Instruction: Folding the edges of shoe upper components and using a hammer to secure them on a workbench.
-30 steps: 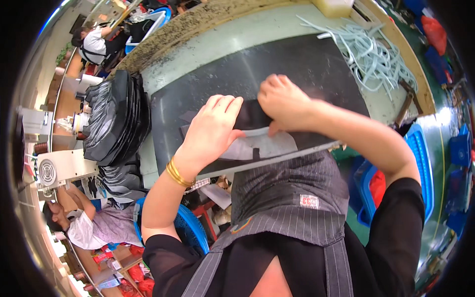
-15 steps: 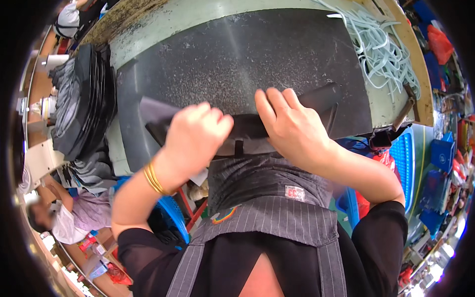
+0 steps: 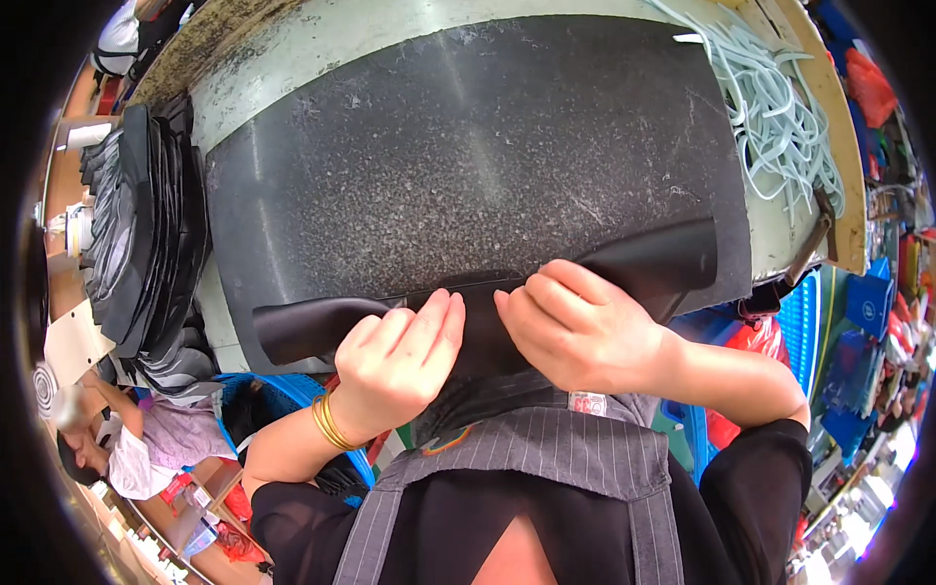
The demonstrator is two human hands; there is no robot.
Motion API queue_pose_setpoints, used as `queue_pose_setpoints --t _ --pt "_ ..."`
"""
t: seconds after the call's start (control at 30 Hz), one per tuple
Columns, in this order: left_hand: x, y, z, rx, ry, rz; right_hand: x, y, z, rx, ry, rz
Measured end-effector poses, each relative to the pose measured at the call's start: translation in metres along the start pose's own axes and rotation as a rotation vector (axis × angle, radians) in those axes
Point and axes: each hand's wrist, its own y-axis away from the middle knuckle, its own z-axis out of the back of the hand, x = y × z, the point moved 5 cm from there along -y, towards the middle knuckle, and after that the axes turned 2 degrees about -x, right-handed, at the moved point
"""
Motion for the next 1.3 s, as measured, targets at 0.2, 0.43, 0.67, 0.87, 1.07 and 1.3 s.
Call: queue_pose_setpoints --t 0.2,0.43,0.67,0.87,1.07,1.3 --pt "-0.008 0.000 -0.007 0.184 0.036 -0.065 0.019 -0.004 -0.001 0.179 0.123 0.102" --pt "0.004 0.002 0.002 0.213 0.431 0.233 0.012 -0.005 -0.001 0.200 -0.166 -0.260" --pt "-0.002 0.022 -0.006 0.206 0.544 0.147 0.007 0.001 -0.008 0.231 -0.185 -0.197" --pt "-0.037 0.005 0.003 0.184 0.172 0.083 0.025 0.006 -0.004 0.277 -0.137 0.044" --pt "-0.080 -0.023 -0.026 -0.032 0.060 0.120 -0.015 0.041 0.026 0.069 0.244 -0.136" --pt "-0.069 -0.037 -0.038 0.070 0.301 0.254 -0.096 0.075 0.043 -0.128 -0.152 -0.604"
